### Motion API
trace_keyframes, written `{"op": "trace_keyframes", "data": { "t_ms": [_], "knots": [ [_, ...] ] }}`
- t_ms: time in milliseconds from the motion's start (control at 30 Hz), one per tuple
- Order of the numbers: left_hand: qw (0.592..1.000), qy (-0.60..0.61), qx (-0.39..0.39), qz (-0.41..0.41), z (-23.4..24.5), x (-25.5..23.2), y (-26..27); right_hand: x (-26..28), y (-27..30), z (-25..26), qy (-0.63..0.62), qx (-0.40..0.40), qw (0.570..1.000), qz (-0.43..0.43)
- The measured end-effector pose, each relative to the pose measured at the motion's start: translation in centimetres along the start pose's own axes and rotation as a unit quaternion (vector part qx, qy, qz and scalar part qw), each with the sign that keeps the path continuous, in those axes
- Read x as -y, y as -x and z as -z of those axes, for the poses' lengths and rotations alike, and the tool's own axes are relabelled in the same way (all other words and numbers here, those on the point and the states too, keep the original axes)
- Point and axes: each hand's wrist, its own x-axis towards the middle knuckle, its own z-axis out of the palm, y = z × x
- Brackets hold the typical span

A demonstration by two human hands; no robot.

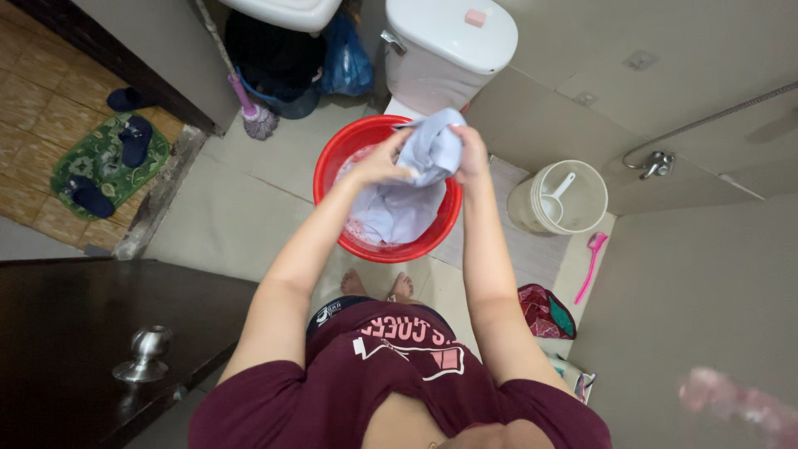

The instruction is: The person washes clothes by hand in a red bucket, scrubbing a white garment against itself in soapy water before wringing it out and placing it into a white container.

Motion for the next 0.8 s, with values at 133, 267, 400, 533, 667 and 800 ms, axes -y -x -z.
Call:
{"op": "trace_keyframes", "data": {
  "t_ms": [133,267,400,533,667,800],
  "knots": [
    [0.996,-0.072,-0.054,0.016,-3.4,0.7,0.2,2.5,0.4,-1.8,-0.07,-0.023,0.997,-0.028],
    [0.991,0.036,-0.087,0.092,-1.9,1.9,0.5,3.8,0.9,-1.1,-0.005,-0.079,0.996,-0.036],
    [0.989,0.107,-0.098,0.024,0.9,-1.9,0.8,4.9,2.1,1.5,0.091,-0.026,0.995,-0.042],
    [0.875,0.47,-0.096,0.06,1.2,-4.4,0.5,3.9,2.3,1.5,0.136,-0.02,0.988,-0.073],
    [0.981,0.102,-0.104,0.127,0.3,1.7,-0.4,3.7,1.1,0.2,0.175,-0.011,0.982,-0.066],
    [0.947,0.217,-0.217,0.098,2.0,5.0,-1.3,3.9,2.6,0.5,0.3,0.021,0.953,-0.029]
  ]
}}
